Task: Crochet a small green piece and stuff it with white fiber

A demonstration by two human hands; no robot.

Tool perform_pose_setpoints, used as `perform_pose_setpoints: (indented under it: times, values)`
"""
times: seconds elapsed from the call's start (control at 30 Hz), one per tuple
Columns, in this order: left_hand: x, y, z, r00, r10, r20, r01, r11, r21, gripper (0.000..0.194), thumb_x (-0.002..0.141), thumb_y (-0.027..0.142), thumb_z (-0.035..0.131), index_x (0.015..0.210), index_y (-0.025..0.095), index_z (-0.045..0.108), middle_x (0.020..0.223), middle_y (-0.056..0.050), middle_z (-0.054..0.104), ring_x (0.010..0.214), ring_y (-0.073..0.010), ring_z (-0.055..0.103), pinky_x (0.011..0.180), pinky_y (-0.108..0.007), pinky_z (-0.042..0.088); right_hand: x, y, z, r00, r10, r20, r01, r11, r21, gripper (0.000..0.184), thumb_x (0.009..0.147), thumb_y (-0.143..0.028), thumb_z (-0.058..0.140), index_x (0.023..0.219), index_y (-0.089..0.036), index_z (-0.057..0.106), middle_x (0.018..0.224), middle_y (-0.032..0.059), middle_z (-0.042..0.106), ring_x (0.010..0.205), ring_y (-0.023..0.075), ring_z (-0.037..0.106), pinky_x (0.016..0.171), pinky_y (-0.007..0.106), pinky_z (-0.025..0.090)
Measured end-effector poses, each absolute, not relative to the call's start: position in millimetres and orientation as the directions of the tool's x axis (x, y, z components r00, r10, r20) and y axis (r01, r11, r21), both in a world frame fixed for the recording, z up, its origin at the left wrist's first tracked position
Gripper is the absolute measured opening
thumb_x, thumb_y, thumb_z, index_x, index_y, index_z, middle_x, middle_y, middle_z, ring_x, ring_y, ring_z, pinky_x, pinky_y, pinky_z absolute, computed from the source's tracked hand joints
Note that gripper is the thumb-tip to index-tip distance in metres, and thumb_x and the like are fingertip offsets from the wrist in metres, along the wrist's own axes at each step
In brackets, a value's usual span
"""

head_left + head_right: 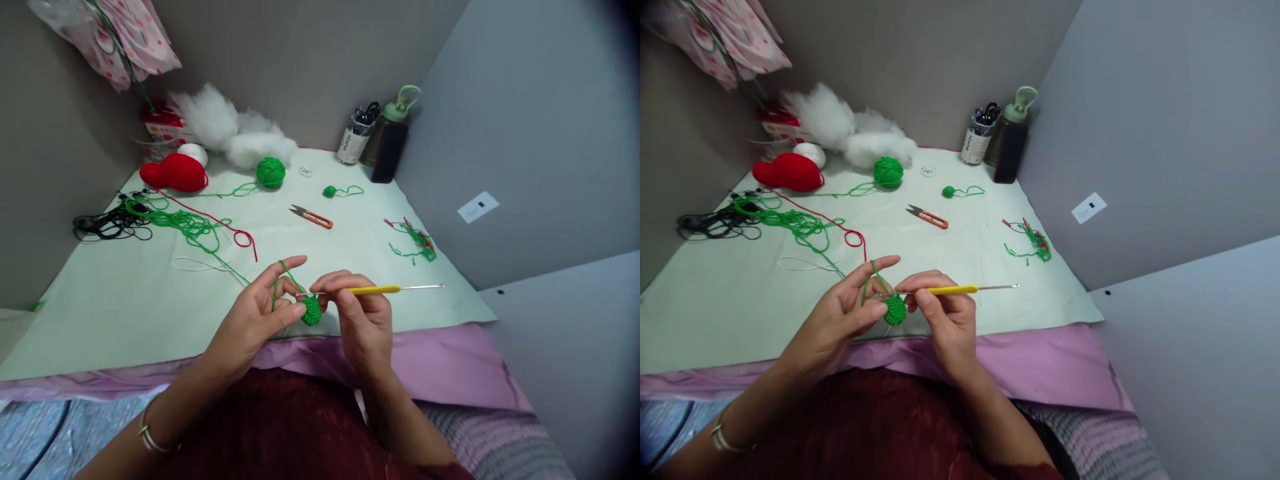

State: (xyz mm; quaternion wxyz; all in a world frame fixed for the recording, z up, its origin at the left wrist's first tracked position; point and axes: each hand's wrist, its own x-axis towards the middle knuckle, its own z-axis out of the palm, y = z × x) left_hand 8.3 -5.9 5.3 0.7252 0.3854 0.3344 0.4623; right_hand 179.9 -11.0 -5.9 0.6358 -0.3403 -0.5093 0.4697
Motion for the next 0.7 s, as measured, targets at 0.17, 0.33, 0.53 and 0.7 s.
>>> perform_pose_setpoints:
  times: [0.17,0.33,0.53,0.7]
  values:
    - [5.7,-5.8,2.6,0.334,0.935,-0.119,-0.34,0.237,0.91,0.062,0.087,0.025,0.085,0.145,0.029,0.063,0.094,0.0,0.065,0.075,-0.0132,0.056,0.069,-0.025,0.044,182.3,-10.3,-7.2,0.016,0.953,0.303,-0.288,0.295,-0.911,0.015,0.102,-0.034,0.067,0.098,-0.027,0.079,0.094,0.0032,0.079,0.076,0.0158,0.068,0.068,0.031,0.055]
    - [5.6,-5.9,7.5,0.315,0.943,-0.104,-0.306,0.205,0.93,0.06,0.087,0.028,0.084,0.143,0.028,0.063,0.091,0.0,0.063,0.073,-0.0131,0.053,0.063,-0.025,0.04,185.3,-10.0,-4.4,0.001,0.969,0.246,-0.354,0.23,-0.907,0.018,0.102,-0.038,0.067,0.094,-0.026,0.077,0.088,0.0022,0.078,0.074,0.0153,0.069,0.068,0.03,0.055]
    - [5.8,-5.6,9.8,0.311,0.946,-0.097,-0.263,0.183,0.947,0.054,0.088,0.029,0.082,0.14,0.027,0.065,0.09,0.001,0.061,0.072,-0.0123,0.051,0.06,-0.024,0.038,187.9,-11.2,-4.1,-0.023,0.962,0.273,-0.335,0.25,-0.908,0.019,0.105,-0.035,0.062,0.097,-0.026,0.076,0.09,0.0024,0.079,0.076,0.0152,0.071,0.072,0.031,0.057]
    - [4.5,-6.3,5.9,0.317,0.945,-0.08,-0.221,0.156,0.963,0.05,0.092,0.027,0.078,0.14,0.032,0.065,0.092,0.003,0.059,0.066,-0.009,0.045,0.06,-0.022,0.039,188.8,-16.1,-3.8,-0.017,0.917,0.399,-0.186,0.389,-0.902,0.019,0.107,-0.027,0.058,0.103,-0.025,0.076,0.097,0.0032,0.079,0.079,0.0153,0.071,0.073,0.032,0.059]
